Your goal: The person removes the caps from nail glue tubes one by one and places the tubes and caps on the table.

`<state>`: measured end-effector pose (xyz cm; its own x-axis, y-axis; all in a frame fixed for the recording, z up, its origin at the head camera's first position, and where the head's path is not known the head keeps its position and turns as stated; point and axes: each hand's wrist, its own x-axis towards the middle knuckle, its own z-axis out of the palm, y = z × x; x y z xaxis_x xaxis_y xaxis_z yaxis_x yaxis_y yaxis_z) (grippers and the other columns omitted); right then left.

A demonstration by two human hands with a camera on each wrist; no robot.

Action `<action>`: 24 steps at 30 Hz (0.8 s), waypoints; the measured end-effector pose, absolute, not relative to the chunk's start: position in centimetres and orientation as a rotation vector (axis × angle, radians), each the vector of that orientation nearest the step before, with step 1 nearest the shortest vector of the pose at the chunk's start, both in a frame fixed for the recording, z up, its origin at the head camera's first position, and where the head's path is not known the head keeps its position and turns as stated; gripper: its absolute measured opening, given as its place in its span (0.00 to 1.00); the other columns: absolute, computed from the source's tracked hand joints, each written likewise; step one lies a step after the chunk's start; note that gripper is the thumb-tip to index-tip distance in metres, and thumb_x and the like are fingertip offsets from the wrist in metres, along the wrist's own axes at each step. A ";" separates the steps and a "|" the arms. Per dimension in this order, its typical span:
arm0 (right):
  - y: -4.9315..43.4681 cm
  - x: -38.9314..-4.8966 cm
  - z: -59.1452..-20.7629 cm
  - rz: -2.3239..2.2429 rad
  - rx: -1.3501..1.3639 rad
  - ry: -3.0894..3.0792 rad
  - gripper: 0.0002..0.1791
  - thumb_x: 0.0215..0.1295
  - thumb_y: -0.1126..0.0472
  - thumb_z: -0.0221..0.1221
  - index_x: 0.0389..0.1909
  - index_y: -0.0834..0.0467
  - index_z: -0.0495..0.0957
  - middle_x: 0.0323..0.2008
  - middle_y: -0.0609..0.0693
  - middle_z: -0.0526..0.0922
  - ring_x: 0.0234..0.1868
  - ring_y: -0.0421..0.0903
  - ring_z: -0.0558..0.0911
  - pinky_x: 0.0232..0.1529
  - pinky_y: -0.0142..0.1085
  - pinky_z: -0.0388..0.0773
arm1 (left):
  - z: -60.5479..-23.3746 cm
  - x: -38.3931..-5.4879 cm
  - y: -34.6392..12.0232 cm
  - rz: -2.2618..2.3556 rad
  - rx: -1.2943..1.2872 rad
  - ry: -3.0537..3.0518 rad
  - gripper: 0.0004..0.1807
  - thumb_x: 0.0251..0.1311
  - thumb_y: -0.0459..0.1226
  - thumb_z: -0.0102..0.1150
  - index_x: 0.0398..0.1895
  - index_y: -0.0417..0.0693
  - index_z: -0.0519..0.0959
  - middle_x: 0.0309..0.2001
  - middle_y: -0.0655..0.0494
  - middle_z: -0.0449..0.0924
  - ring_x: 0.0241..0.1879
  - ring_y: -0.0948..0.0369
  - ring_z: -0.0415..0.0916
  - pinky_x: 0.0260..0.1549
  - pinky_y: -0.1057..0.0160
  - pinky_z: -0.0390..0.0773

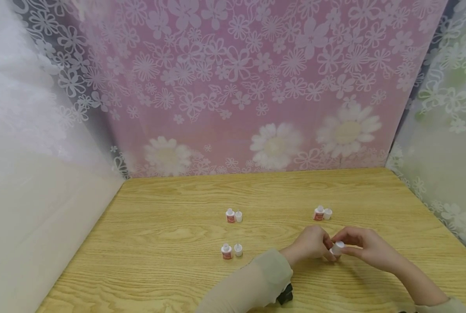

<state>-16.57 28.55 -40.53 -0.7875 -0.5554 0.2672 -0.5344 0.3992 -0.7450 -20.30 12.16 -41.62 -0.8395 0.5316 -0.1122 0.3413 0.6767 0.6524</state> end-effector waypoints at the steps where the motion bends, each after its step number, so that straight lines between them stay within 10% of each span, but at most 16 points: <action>1: 28.6 -16.6 -40.6 -1.383 -1.028 2.595 0.10 0.56 0.70 0.57 0.40 0.64 0.75 0.38 0.55 0.78 0.43 0.37 0.77 0.39 0.27 0.72 | -41.6 -20.3 12.2 0.923 0.695 2.602 0.09 0.34 0.37 0.73 0.15 0.48 0.79 0.13 0.68 0.70 0.17 0.71 0.63 0.17 0.75 0.64; 24: 28.2 -16.4 -40.4 -1.186 -0.716 2.801 0.11 0.52 0.59 0.63 0.31 0.58 0.71 0.29 0.44 0.74 0.33 0.34 0.74 0.30 0.32 0.74 | -41.7 -20.4 12.2 0.920 0.702 2.588 0.08 0.36 0.38 0.72 0.14 0.50 0.80 0.13 0.69 0.70 0.18 0.71 0.63 0.16 0.75 0.64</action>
